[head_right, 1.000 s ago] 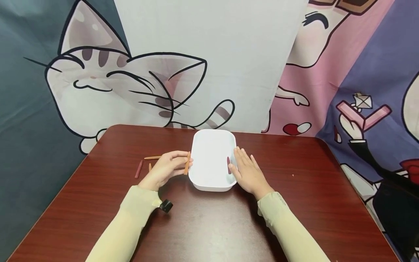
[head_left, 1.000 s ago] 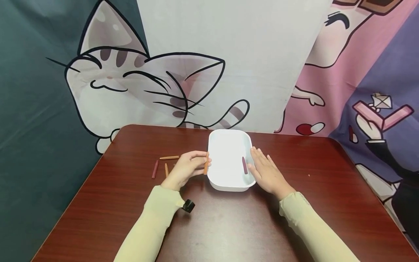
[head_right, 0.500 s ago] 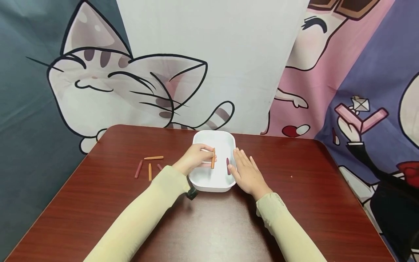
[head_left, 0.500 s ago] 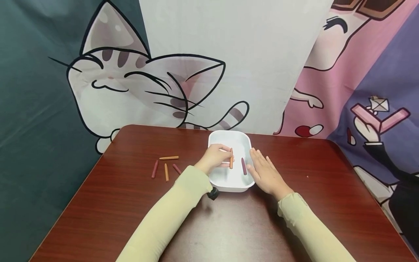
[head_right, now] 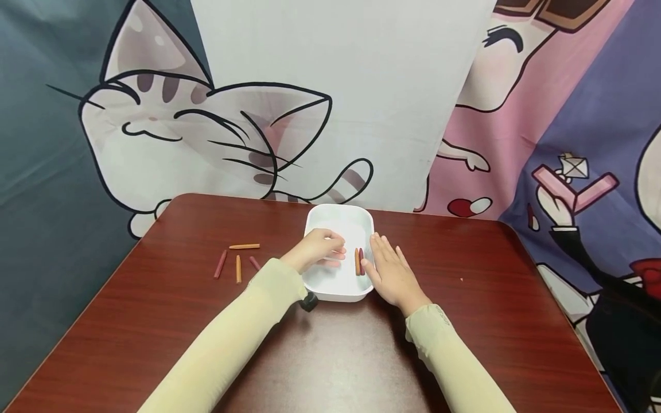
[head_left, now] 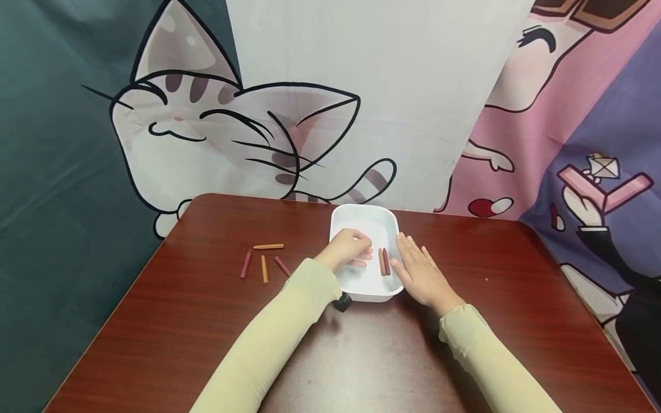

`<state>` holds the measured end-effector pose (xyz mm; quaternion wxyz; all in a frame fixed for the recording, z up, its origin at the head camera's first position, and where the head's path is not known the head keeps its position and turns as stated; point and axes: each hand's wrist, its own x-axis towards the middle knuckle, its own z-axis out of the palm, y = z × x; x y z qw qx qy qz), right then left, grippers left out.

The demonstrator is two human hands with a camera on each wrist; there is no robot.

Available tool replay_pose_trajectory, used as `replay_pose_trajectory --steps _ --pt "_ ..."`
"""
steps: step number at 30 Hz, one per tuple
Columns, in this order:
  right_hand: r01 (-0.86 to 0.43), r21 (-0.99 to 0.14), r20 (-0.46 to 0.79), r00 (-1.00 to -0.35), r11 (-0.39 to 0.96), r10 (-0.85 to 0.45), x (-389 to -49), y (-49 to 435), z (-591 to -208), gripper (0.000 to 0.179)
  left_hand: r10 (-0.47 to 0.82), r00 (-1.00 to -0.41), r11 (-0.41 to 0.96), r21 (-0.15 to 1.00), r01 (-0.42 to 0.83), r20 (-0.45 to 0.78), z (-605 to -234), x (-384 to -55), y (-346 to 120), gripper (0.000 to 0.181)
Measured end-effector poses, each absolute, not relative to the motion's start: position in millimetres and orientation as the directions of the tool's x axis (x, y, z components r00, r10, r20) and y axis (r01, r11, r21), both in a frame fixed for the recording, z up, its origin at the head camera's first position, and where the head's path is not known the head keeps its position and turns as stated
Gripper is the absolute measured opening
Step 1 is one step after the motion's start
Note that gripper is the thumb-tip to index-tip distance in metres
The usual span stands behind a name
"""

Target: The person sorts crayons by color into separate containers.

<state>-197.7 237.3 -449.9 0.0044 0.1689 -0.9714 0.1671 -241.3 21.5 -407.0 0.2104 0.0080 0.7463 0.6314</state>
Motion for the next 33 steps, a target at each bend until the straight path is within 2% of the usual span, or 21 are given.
replay_pose_trajectory --steps 10,19,27,33 --pt "-0.317 -0.339 0.048 -0.946 0.886 -0.321 -197 238 -448 0.071 0.307 -0.937 0.29 0.954 -0.075 -0.167 -397 -232 -6 0.027" --pt "-0.326 -0.335 0.054 -0.943 0.884 -0.328 -196 238 -449 0.071 0.216 -0.976 0.347 0.933 0.1 0.024 -396 -225 -56 0.026" --pt "-0.332 -0.337 0.066 -0.942 0.881 -0.33 -195 239 -446 0.072 0.095 -0.989 0.471 0.87 0.145 0.114 -402 -219 -98 0.026" --pt "-0.339 -0.332 0.075 -0.94 0.88 -0.334 -196 238 -448 0.071 0.044 -0.991 0.53 0.838 0.131 0.127 -411 -215 -126 0.028"
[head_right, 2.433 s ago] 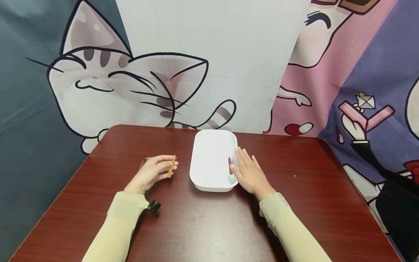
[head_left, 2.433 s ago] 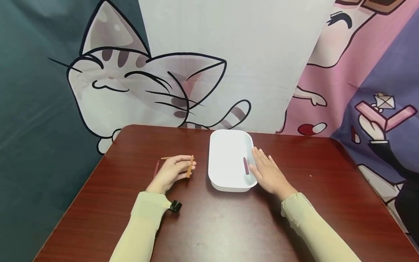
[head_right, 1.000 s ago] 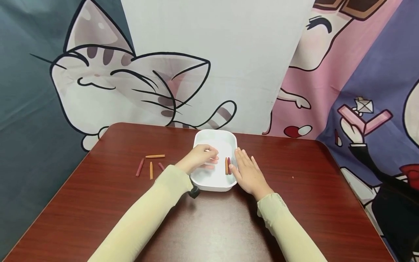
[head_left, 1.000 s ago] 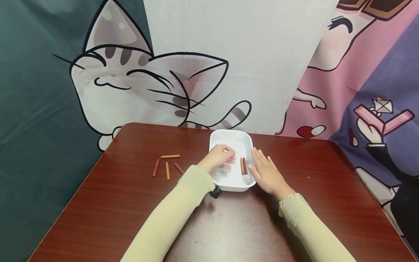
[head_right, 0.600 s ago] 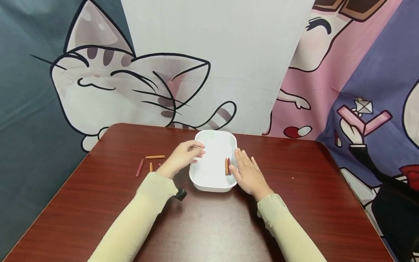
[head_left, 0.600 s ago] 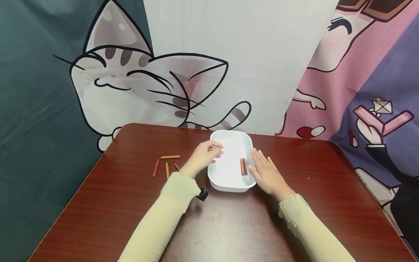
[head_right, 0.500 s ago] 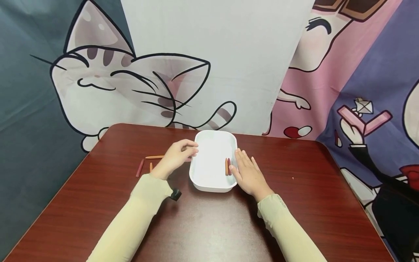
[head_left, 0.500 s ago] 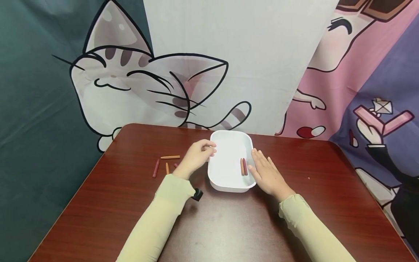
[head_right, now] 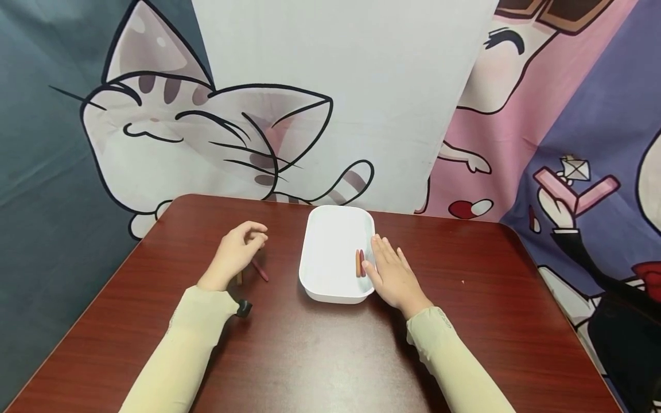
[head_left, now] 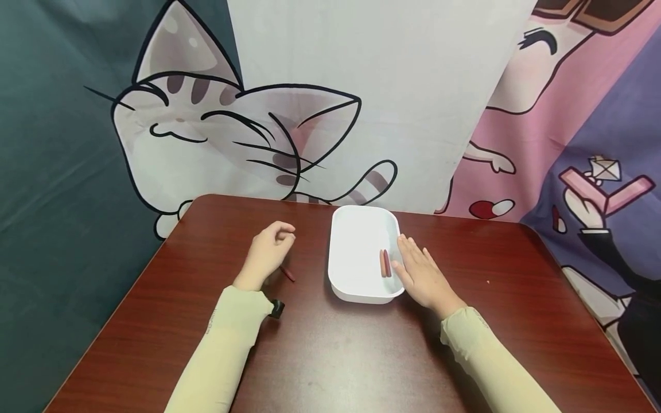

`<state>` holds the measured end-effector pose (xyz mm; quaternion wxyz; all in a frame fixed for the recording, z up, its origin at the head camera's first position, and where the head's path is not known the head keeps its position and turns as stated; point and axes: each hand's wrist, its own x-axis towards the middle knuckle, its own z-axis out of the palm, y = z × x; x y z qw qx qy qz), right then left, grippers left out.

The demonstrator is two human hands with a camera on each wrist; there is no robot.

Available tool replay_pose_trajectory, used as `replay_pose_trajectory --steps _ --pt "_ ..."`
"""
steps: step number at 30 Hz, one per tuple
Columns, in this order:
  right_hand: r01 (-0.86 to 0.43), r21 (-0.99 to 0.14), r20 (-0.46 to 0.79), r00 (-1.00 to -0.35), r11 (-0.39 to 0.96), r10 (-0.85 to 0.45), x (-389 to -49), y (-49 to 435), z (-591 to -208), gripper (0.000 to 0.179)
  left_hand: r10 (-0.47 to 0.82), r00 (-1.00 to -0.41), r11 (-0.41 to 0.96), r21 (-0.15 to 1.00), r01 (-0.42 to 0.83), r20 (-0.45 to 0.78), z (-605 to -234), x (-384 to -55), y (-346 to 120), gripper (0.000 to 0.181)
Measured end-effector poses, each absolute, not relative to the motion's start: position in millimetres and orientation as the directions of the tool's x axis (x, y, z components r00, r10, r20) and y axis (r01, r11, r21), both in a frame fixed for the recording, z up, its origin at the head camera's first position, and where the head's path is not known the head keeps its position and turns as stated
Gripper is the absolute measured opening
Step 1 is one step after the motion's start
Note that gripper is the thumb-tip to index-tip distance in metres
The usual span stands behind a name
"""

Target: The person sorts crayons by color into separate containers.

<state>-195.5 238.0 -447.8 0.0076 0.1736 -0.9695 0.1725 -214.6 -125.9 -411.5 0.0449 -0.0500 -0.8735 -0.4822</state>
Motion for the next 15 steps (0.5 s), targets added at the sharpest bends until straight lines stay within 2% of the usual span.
replay_pose_trajectory --steps 9,15 --pt "-0.339 -0.329 0.066 -0.939 0.882 -0.336 -197 238 -449 0.07 -0.012 -0.998 0.609 0.792 0.046 0.067 -424 -211 -164 0.032" --pt "-0.339 -0.329 0.066 -0.939 0.881 -0.337 -196 239 -449 0.071 -0.086 -0.993 0.681 0.732 -0.001 0.078 -427 -207 -182 0.034"
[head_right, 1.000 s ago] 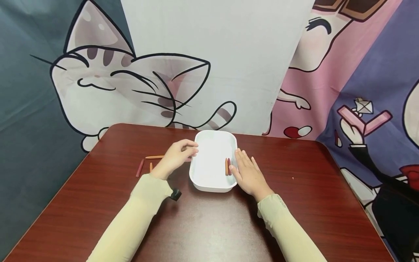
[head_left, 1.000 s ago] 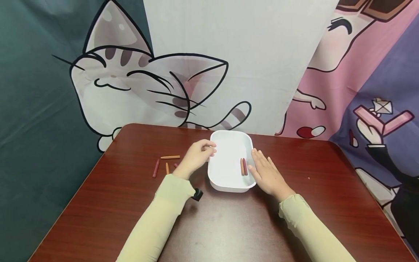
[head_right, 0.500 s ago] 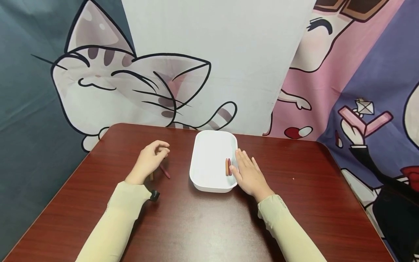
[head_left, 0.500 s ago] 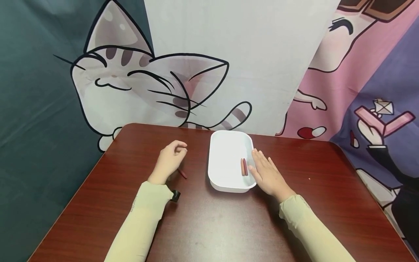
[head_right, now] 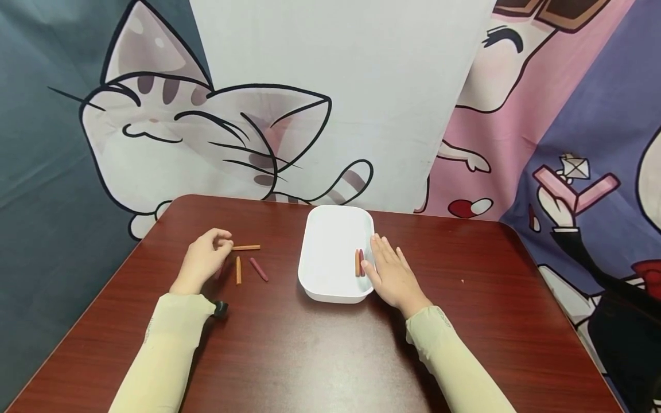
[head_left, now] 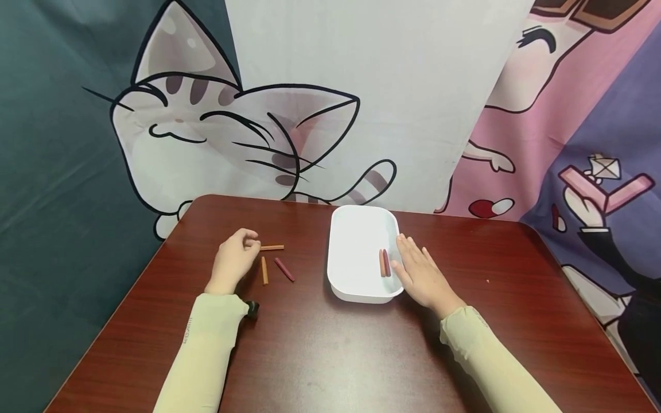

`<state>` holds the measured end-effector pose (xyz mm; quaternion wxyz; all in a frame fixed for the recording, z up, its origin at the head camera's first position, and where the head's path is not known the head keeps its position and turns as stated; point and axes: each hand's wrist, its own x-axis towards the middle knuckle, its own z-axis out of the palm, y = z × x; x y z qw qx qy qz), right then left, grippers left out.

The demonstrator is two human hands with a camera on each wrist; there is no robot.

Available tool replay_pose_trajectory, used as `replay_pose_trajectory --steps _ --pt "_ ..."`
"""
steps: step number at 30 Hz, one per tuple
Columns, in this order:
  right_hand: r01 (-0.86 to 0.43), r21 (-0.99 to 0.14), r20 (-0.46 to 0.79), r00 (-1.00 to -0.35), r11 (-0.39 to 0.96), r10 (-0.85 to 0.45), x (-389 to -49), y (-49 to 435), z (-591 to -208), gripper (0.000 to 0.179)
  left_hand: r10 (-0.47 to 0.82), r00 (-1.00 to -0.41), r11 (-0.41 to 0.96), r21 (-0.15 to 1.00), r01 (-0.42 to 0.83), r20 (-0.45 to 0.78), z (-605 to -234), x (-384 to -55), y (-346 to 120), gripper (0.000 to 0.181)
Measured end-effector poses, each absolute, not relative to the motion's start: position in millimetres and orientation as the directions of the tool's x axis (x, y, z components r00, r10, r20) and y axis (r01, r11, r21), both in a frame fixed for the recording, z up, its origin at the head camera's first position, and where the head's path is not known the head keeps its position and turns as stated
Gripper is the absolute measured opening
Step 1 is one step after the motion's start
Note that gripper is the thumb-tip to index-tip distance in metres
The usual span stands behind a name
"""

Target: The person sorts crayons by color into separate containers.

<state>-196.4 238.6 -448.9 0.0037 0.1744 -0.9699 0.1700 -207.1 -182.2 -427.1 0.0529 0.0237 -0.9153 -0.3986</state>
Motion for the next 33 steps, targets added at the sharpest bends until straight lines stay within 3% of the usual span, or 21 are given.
replay_pose_trajectory --steps 8,15,33 --pt "-0.341 -0.327 0.071 -0.939 0.881 -0.337 -197 236 -449 0.071 -0.152 -0.988 0.722 0.68 -0.131 -0.029 -435 -204 -201 0.039" --pt "-0.351 -0.294 0.083 -0.936 0.889 -0.342 -196 238 -447 0.067 -0.125 -0.987 0.744 0.648 -0.164 -0.106 -443 -202 -202 0.041" --pt "-0.348 -0.283 0.079 -0.937 0.894 -0.34 -197 238 -449 0.068 -0.14 -0.986 0.793 0.587 -0.164 -0.085 -450 -206 -197 0.041"
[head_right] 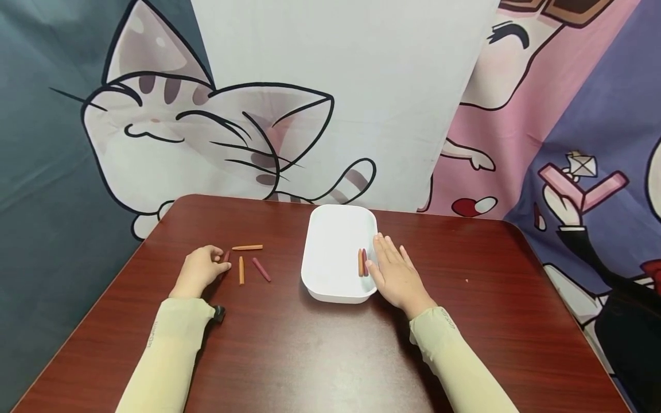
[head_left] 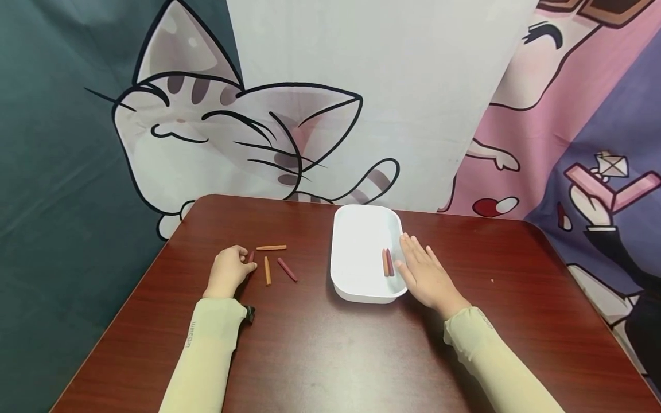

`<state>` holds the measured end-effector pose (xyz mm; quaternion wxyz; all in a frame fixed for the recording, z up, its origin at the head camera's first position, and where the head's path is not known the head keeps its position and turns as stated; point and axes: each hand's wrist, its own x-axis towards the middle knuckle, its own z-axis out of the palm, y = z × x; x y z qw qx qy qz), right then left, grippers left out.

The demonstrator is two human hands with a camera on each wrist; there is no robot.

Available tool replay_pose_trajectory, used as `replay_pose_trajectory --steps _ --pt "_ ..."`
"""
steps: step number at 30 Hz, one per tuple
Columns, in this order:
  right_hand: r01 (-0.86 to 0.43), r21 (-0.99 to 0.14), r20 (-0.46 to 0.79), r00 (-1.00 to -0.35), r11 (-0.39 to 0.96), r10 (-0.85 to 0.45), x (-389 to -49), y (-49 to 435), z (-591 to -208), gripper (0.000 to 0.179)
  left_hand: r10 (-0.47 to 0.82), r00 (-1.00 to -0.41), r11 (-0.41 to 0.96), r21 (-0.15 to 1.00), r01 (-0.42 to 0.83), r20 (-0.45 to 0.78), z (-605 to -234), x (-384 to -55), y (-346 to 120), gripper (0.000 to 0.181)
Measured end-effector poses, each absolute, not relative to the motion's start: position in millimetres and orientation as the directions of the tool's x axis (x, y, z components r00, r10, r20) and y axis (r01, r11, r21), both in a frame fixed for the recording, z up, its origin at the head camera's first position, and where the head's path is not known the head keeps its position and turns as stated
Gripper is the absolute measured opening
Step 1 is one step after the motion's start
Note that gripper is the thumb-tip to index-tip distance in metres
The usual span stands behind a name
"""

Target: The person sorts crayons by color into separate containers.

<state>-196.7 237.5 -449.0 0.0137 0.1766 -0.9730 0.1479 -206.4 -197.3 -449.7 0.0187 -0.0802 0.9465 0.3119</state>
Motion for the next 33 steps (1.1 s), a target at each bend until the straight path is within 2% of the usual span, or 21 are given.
replay_pose_trajectory --steps 13,17,21,25,29,33 --pt "-0.366 -0.281 0.116 -0.93 0.887 -0.347 -197.8 237.4 -449.0 0.067 -0.15 -0.988 0.808 0.57 -0.147 -0.042 -451.5 -209.4 -196.6 0.018" --pt "-0.363 -0.278 0.112 -0.932 0.889 -0.346 -197.6 237.5 -448.6 0.067 -0.154 -0.988 0.798 0.585 -0.142 -0.029 -451.5 -208.8 -196.6 0.019" --pt "-0.352 -0.274 0.088 -0.936 0.895 -0.341 -197.9 237.7 -448.9 0.067 -0.152 -0.988 0.741 0.659 -0.13 -0.025 -452.1 -209.6 -199.4 0.025" --pt "-0.344 -0.281 0.072 -0.939 0.896 -0.338 -197.9 237.6 -449.0 0.068 -0.109 -0.992 0.597 0.793 -0.121 -0.069 -451.0 -212.2 -200.6 0.03" --pt "-0.342 -0.288 0.067 -0.939 0.894 -0.337 -197.5 237.4 -448.8 0.068 -0.004 -0.985 0.304 0.938 -0.166 -0.173 -448.6 -214.8 -197.7 0.036" --pt "-0.338 -0.289 0.067 -0.94 0.896 -0.333 -196.9 237.2 -448.5 0.069 0.084 -0.967 0.101 0.968 -0.231 -0.239 -446.2 -215.7 -193.4 0.043"
